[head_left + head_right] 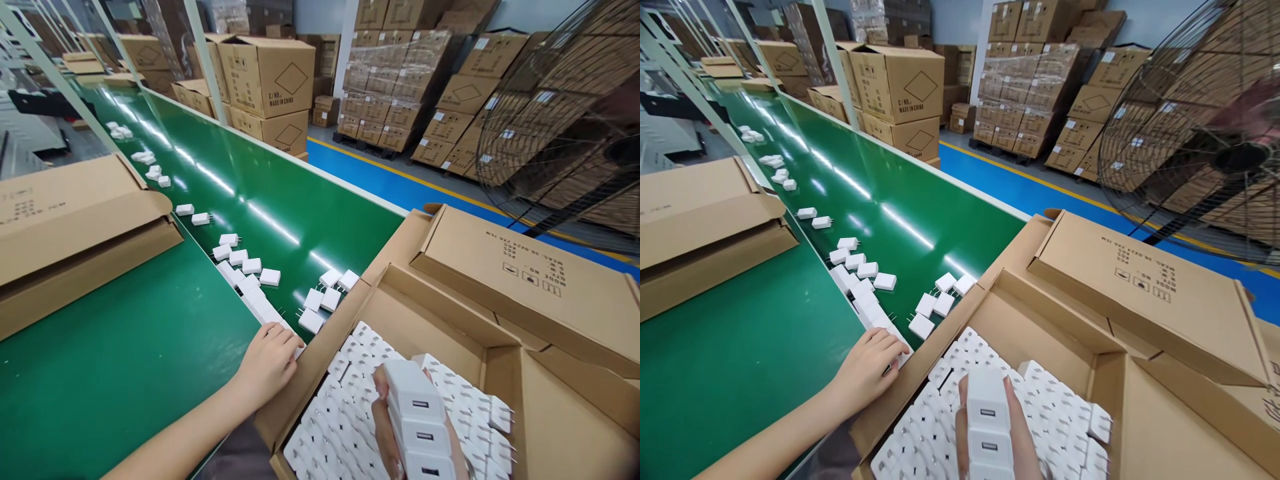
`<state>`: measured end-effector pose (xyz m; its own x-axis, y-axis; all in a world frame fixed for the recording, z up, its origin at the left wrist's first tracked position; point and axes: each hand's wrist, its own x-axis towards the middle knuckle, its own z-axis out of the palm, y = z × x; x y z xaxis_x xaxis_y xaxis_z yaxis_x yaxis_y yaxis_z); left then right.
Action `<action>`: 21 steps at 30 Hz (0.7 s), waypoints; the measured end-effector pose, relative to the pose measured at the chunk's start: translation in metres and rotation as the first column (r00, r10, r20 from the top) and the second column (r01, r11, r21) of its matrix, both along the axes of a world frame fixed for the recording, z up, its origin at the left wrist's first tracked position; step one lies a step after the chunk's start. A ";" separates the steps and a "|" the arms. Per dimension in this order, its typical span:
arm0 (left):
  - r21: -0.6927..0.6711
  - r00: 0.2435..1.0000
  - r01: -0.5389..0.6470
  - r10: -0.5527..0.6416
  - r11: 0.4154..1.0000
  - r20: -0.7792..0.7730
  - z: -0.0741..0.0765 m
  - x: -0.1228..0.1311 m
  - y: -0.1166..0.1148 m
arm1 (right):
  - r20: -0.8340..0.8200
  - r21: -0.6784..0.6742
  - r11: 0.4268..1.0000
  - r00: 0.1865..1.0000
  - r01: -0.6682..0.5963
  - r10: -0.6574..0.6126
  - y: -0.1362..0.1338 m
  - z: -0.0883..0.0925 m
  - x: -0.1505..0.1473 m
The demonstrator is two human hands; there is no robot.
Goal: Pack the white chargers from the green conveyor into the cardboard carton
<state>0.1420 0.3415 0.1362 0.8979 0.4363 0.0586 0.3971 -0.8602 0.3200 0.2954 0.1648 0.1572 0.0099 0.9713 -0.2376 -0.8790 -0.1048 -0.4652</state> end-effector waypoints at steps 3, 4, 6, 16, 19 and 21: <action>0.000 1.000 0.003 -0.003 1.000 0.010 0.000 -0.001 0.000 | 0.000 -0.064 0.998 1.000 0.029 -0.030 0.001 0.003 0.000; 0.000 1.000 0.003 -0.003 1.000 0.013 0.000 -0.001 0.000 | -0.006 -0.082 0.996 1.000 0.027 -0.027 0.001 0.004 0.000; 0.003 1.000 0.004 -0.004 1.000 0.015 0.000 -0.002 0.000 | -0.009 -0.112 0.993 0.999 0.032 -0.033 0.002 0.005 0.000; -0.005 0.997 0.058 -0.058 0.998 0.053 0.001 -0.004 0.001 | 0.091 -0.196 0.969 0.987 0.149 -0.133 0.006 0.006 0.000; -0.021 0.995 0.070 -0.068 0.997 0.069 0.000 -0.005 0.001 | 0.115 -0.202 0.965 0.982 0.168 -0.147 0.009 0.007 0.001; -0.030 0.995 0.068 -0.066 0.997 0.070 0.000 -0.006 0.001 | 0.125 -0.207 0.963 0.981 0.175 -0.151 0.011 0.007 0.001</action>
<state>0.1365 0.3429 0.1360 0.9195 0.3777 0.1085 0.3145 -0.8729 0.3729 0.2961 0.1759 0.1641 0.2008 0.8803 -0.4299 -0.8387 -0.0723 -0.5398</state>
